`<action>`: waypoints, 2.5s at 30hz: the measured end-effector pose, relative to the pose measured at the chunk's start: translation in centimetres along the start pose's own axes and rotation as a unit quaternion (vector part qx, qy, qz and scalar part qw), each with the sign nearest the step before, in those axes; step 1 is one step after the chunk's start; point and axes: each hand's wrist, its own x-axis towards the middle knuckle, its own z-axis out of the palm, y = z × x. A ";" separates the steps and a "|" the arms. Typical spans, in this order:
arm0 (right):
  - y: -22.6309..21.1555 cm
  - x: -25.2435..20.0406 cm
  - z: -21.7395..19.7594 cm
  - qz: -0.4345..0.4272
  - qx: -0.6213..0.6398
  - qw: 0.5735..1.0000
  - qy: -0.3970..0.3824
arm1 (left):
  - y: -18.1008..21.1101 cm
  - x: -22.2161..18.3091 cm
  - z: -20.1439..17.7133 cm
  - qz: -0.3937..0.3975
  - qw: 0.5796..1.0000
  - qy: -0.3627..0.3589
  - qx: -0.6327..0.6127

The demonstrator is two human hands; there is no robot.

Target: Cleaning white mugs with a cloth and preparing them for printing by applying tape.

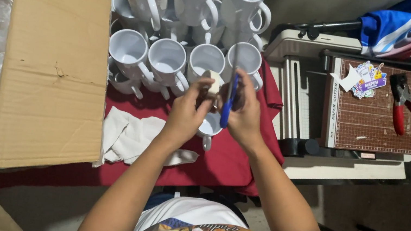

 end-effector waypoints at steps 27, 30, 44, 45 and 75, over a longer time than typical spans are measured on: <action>-1.4 3.5 -0.3 -0.061 -0.050 0.997 -0.002 | -1.1 1.4 0.3 0.015 0.991 -0.002 -0.134; -2.5 3.9 -1.1 -0.109 -0.198 0.973 0.038 | -2.4 1.9 0.1 0.007 0.988 0.008 -0.153; -11.3 4.5 -13.2 0.072 -0.435 0.825 -0.353 | -0.3 2.3 -2.0 -0.058 0.941 -0.075 -0.325; -12.5 4.7 -12.9 0.106 -0.454 0.810 -0.356 | -0.1 2.2 -1.8 -0.060 0.937 -0.092 -0.331; -14.4 5.0 -12.4 0.118 -0.488 0.785 -0.363 | 0.4 1.2 -0.2 -0.044 0.943 -0.139 -0.299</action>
